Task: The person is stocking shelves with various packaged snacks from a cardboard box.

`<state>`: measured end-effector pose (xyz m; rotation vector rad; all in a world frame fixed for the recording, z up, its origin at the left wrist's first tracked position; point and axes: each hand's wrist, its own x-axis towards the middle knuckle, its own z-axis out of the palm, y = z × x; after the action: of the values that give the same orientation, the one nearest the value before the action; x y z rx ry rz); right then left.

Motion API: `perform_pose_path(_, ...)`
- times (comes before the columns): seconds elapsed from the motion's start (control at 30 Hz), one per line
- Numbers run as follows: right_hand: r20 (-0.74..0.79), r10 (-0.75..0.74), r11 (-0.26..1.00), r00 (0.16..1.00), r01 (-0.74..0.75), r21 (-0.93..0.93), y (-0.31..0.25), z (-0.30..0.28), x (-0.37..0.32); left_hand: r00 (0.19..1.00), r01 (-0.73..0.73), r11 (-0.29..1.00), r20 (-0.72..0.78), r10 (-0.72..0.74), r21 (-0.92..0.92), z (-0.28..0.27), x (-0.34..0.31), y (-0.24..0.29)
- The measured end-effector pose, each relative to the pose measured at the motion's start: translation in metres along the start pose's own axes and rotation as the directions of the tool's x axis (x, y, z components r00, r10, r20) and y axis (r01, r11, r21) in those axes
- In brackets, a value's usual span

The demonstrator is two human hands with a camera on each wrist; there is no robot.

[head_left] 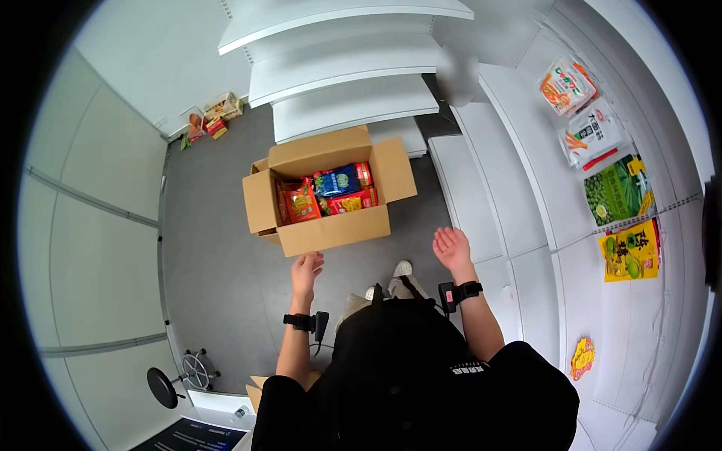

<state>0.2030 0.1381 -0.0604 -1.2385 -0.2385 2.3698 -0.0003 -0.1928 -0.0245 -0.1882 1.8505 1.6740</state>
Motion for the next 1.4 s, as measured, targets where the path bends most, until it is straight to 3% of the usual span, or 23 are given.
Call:
perform_pose_path(0.6,0.006,0.247,0.964,0.969,-0.245,-0.105,0.063,0.106,0.125,0.978,0.051,0.993,-0.196,-0.072,-0.111,-0.055,0.049,0.028)
perform_pose_path(1.07,-0.202,0.315,0.909,0.927,-0.356,-0.218,0.094,0.147,0.267,0.967,0.079,0.992,-0.237,-0.099,-0.094,-0.018,0.142,0.091)
perform_pose_path(1.4,-0.295,0.364,0.791,0.883,-0.461,-0.402,0.138,0.178,0.359,0.944,0.129,0.983,-0.288,-0.163,-0.133,-0.004,0.177,0.12)
